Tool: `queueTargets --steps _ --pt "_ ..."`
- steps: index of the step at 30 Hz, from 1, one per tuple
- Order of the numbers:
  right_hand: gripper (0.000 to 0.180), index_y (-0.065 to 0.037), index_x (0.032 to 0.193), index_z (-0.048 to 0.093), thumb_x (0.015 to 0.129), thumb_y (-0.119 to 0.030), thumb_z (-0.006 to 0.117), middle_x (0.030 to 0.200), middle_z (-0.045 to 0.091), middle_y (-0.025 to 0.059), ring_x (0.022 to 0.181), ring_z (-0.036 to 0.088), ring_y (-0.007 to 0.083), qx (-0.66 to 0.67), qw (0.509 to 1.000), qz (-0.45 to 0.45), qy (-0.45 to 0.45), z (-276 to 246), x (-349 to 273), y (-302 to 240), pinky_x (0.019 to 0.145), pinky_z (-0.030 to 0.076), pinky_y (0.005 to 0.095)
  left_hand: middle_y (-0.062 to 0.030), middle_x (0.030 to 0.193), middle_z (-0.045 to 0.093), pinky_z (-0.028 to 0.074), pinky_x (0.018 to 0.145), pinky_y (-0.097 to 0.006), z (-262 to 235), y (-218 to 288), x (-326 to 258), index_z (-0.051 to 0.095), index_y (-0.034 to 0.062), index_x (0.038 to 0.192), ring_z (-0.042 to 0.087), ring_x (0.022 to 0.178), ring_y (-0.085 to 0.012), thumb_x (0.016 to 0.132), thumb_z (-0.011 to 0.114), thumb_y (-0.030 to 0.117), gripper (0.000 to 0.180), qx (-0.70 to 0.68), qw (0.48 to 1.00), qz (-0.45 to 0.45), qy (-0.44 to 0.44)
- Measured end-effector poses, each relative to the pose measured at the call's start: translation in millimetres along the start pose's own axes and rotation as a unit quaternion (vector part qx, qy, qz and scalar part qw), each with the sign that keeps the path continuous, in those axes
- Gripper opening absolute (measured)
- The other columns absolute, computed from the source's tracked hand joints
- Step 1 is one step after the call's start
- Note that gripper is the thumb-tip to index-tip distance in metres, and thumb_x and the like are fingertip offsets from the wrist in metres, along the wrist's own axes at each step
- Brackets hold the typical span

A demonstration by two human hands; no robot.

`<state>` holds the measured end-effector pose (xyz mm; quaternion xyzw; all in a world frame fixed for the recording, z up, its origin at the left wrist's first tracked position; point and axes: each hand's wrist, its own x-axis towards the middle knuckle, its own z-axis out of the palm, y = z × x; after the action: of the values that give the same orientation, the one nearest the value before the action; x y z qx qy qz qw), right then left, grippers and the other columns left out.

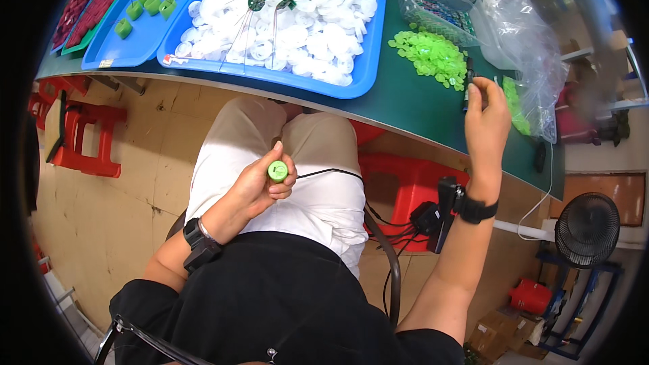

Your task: The recorder is assembling small electronic sensor units by inserting circuit boards into green plastic housings and connecting wires.

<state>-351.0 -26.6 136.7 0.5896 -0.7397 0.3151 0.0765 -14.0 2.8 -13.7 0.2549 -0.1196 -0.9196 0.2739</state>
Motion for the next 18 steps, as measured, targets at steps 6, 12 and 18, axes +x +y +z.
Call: queueTargets --steps 6,12,18 --pt "0.031 0.001 0.106 0.063 0.083 -0.019 0.066 0.091 0.068 0.0170 0.086 0.066 0.0318 -0.178 0.973 0.061 -0.130 3.1 26.9 30.0 0.076 0.050 0.0392 -0.0049 0.069 0.050 0.028 0.046 -0.021 2.2 -1.2 -0.7 0.056 0.0058 0.080 0.032 0.049 -0.0070 0.101 0.039 0.044 0.047 0.020 0.999 -0.008 0.047" --pt "0.038 0.004 0.114 0.060 0.082 -0.016 0.058 0.091 0.067 0.0214 0.087 0.065 0.0362 -0.185 0.977 0.058 -0.091 9.8 33.3 56.6 0.078 0.049 0.0421 -0.0052 0.069 0.051 0.029 0.046 -0.022 6.7 1.5 1.5 0.056 0.0059 0.080 0.033 0.049 -0.0072 0.100 0.041 0.043 0.044 0.022 0.999 -0.009 0.043" --pt "0.033 0.001 0.118 0.057 0.089 -0.008 0.044 0.071 0.045 -0.0037 0.061 0.040 0.0053 0.131 0.978 0.110 -0.118 -26.1 -25.1 -33.0 0.052 0.033 0.0216 -0.0058 0.070 0.053 0.030 0.047 -0.023 -5.0 0.9 3.9 0.057 0.0060 0.081 0.035 0.049 -0.0082 0.099 0.046 0.038 0.038 -0.026 1.000 0.001 0.013"
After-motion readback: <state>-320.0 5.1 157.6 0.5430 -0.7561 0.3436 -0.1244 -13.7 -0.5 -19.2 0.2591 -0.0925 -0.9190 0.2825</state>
